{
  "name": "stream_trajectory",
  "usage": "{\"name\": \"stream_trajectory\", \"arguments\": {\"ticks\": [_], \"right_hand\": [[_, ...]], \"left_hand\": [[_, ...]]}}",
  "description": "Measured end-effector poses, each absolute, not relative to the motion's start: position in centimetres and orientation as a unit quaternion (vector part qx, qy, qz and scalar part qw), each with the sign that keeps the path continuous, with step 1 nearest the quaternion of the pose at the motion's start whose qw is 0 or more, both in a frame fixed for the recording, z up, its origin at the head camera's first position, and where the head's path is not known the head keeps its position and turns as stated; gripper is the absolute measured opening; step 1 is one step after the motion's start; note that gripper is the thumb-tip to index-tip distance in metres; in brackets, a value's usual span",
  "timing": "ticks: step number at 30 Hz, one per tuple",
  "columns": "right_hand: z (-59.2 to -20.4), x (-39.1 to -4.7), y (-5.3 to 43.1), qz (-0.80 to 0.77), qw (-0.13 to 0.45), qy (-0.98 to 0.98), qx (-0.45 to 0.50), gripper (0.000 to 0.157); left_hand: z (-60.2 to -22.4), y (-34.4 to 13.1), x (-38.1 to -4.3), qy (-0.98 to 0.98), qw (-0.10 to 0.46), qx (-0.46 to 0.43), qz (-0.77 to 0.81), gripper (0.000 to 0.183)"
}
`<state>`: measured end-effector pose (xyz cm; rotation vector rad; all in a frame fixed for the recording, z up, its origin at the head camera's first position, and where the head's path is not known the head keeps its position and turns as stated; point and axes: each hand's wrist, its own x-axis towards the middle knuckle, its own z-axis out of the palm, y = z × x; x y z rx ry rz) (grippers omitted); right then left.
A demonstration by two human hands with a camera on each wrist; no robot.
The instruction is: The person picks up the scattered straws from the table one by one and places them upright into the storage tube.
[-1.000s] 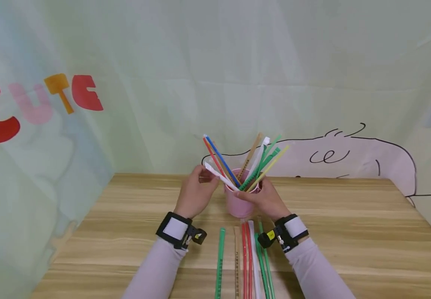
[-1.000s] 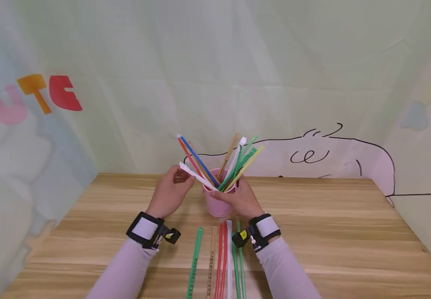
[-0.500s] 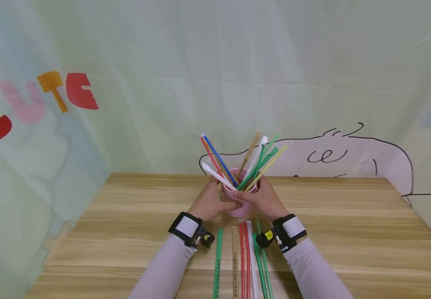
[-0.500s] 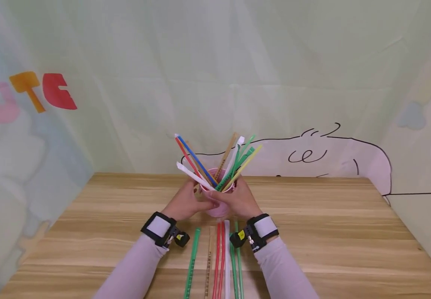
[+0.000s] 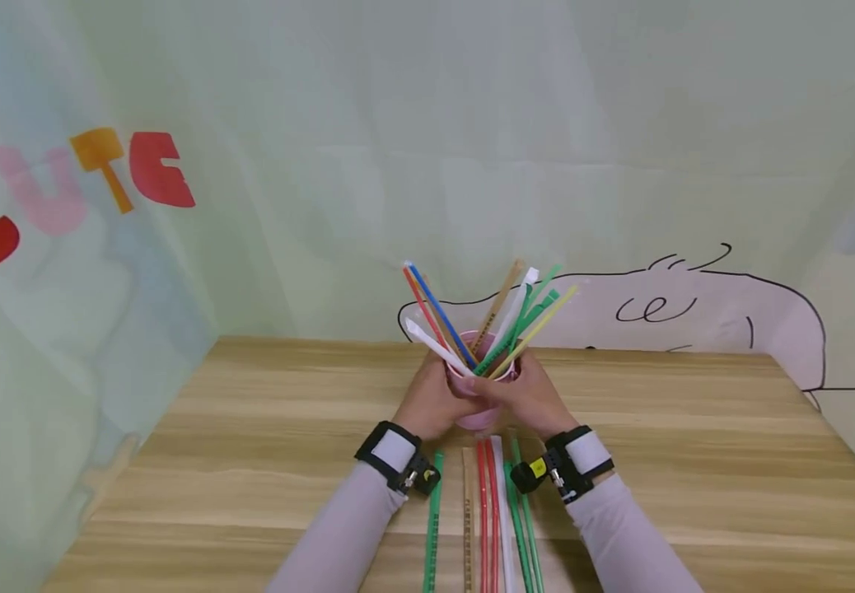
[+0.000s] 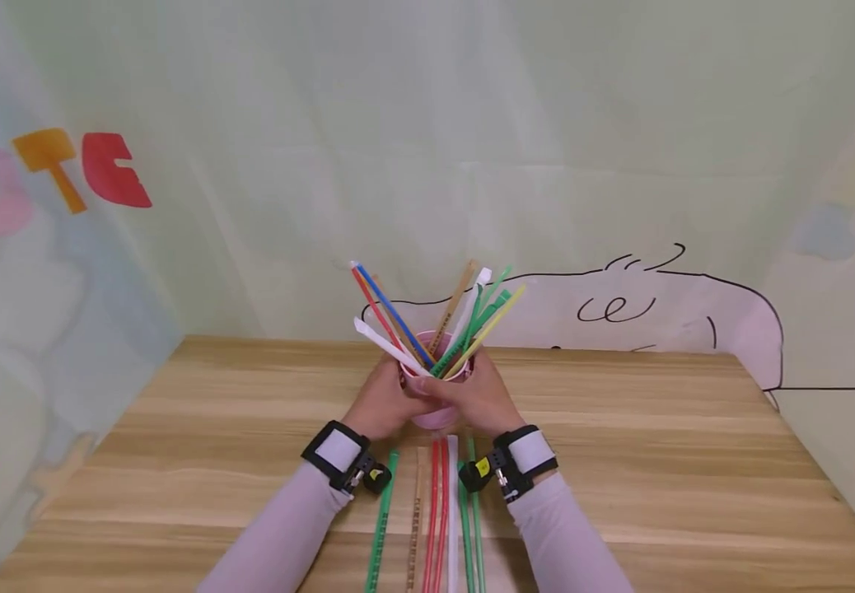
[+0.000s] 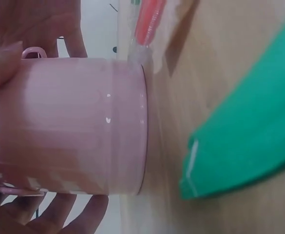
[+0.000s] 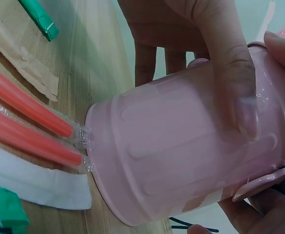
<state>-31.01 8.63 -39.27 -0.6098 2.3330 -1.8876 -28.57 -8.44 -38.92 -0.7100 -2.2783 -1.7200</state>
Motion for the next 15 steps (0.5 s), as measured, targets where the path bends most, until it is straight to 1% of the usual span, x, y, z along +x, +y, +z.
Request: {"name": "stream_trajectory", "arguments": {"ticks": [4, 9, 11, 15], "right_hand": [[-39.4, -31.0, 8.8, -0.618, 0.040, 0.759, -0.202, 0.061], [-39.2, -30.8, 9.0, -0.608, 0.041, 0.765, -0.209, 0.064], [-39.0, -30.6, 9.0, -0.590, 0.037, 0.781, -0.202, 0.068], [-38.4, -29.5, 9.6, -0.525, 0.025, 0.834, -0.171, 0.081]], "left_hand": [[-39.6, -8.3, -29.1, -0.777, 0.113, -0.241, -0.570, 0.083], [-41.0, -8.4, -30.2, -0.795, 0.103, -0.225, -0.553, 0.087], [-41.5, -8.4, -30.5, -0.802, 0.095, -0.215, -0.549, 0.090], [-41.8, -8.7, -30.7, -0.814, 0.090, -0.203, -0.537, 0.092]]}}
